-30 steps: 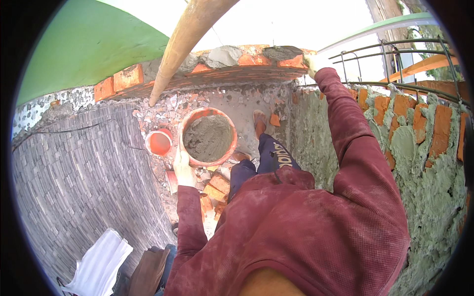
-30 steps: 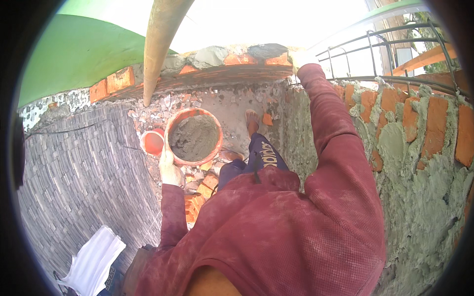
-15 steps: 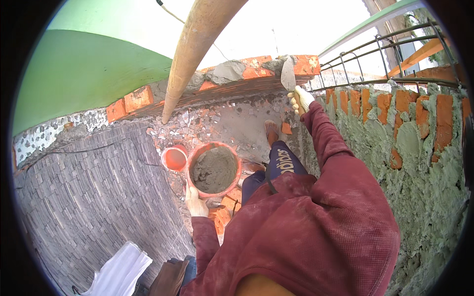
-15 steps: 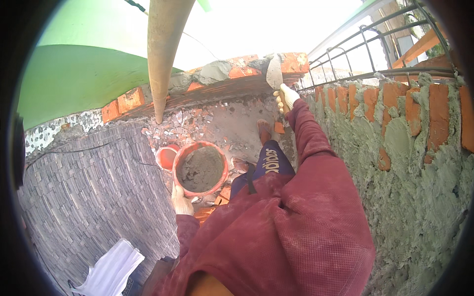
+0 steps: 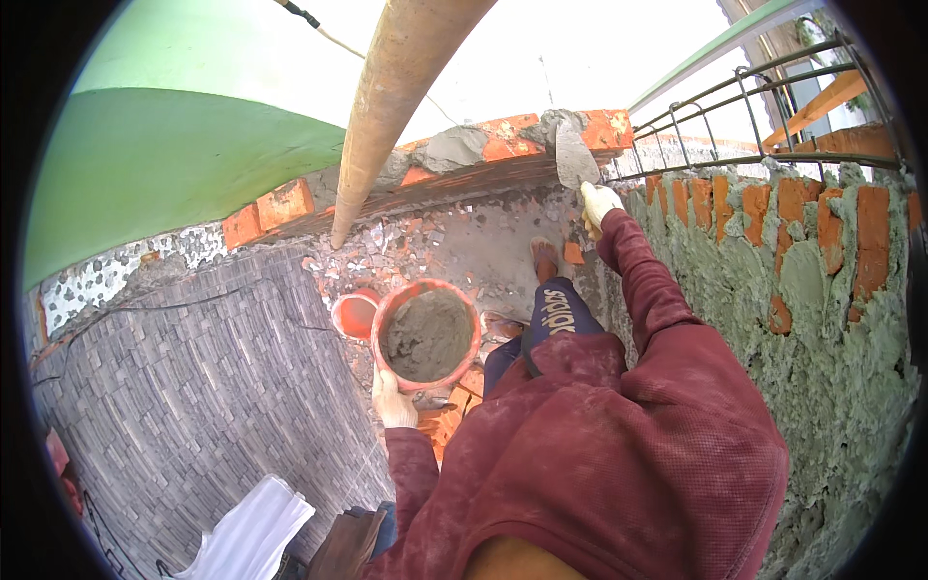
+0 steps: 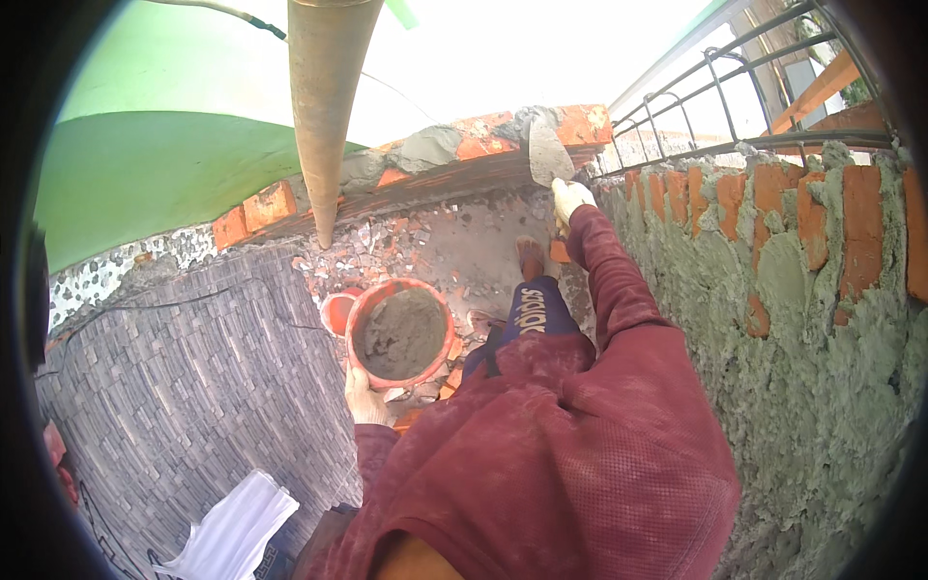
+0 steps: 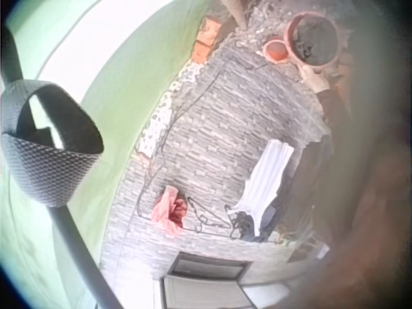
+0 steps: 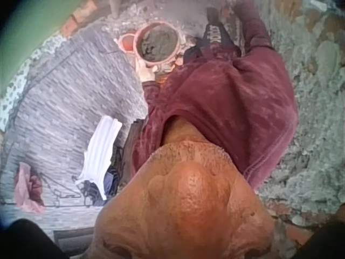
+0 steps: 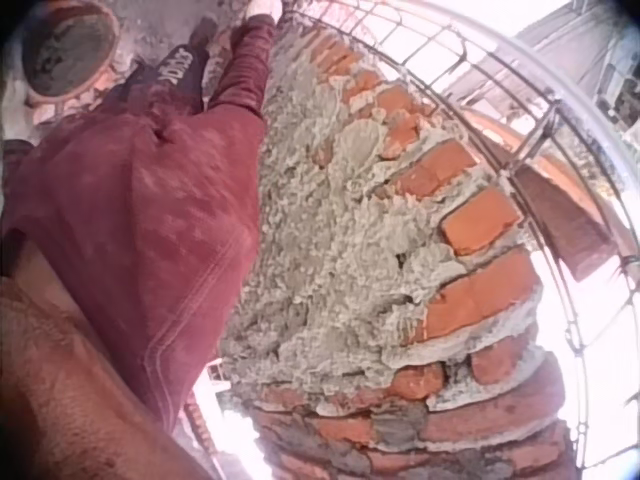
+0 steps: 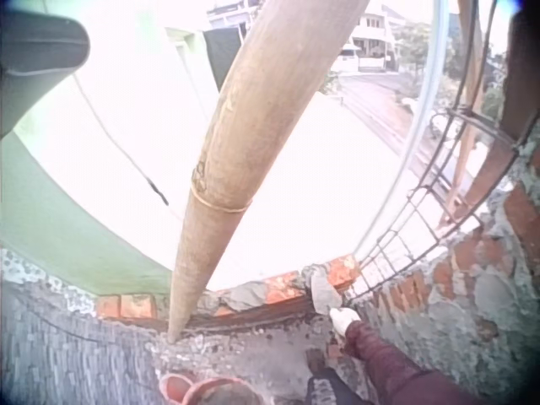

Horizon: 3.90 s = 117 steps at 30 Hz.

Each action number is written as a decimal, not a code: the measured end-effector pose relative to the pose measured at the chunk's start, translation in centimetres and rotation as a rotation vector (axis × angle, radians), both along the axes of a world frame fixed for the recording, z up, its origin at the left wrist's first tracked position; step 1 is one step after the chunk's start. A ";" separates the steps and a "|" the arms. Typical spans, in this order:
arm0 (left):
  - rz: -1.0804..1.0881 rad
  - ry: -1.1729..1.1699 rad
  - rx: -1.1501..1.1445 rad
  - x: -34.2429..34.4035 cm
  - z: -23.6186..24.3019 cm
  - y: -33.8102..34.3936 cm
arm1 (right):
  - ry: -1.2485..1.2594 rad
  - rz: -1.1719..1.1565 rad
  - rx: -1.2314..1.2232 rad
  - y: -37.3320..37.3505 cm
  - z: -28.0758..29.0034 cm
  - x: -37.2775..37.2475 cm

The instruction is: The person scoops mortar from a bucket with a trowel and applies it to a brick wall. They place red bricks onto the mortar, tap them into position, and scrape away excess mortar. The person repeats this process to build up the wall layer by layer.

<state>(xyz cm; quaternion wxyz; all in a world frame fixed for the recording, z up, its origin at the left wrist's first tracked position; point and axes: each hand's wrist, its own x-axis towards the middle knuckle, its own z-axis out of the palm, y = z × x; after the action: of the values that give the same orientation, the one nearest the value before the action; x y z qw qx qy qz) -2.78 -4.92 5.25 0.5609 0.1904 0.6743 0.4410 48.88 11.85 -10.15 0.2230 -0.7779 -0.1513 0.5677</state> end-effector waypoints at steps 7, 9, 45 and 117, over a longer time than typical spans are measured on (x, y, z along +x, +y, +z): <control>-0.061 -0.042 -0.012 1.9 1.7 2.5 | -0.108 0.107 -0.022 2.6 -3.5 -1.0; -0.090 -0.060 -0.034 2.3 1.1 2.7 | -0.332 0.148 0.075 0.2 -9.6 1.8; 0.064 -0.025 -0.021 2.1 -3.7 -1.0 | -0.806 0.905 -0.225 13.6 8.7 10.9; 0.176 0.061 -0.058 1.3 -4.9 5.0 | -1.001 1.167 -0.148 7.2 4.5 0.1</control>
<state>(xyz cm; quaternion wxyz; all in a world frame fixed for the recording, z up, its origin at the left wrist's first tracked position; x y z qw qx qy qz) -1.52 0.07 0.35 0.5042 0.1275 0.7178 0.4629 49.01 19.10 -5.68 -0.2598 -0.7490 -0.5814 0.1827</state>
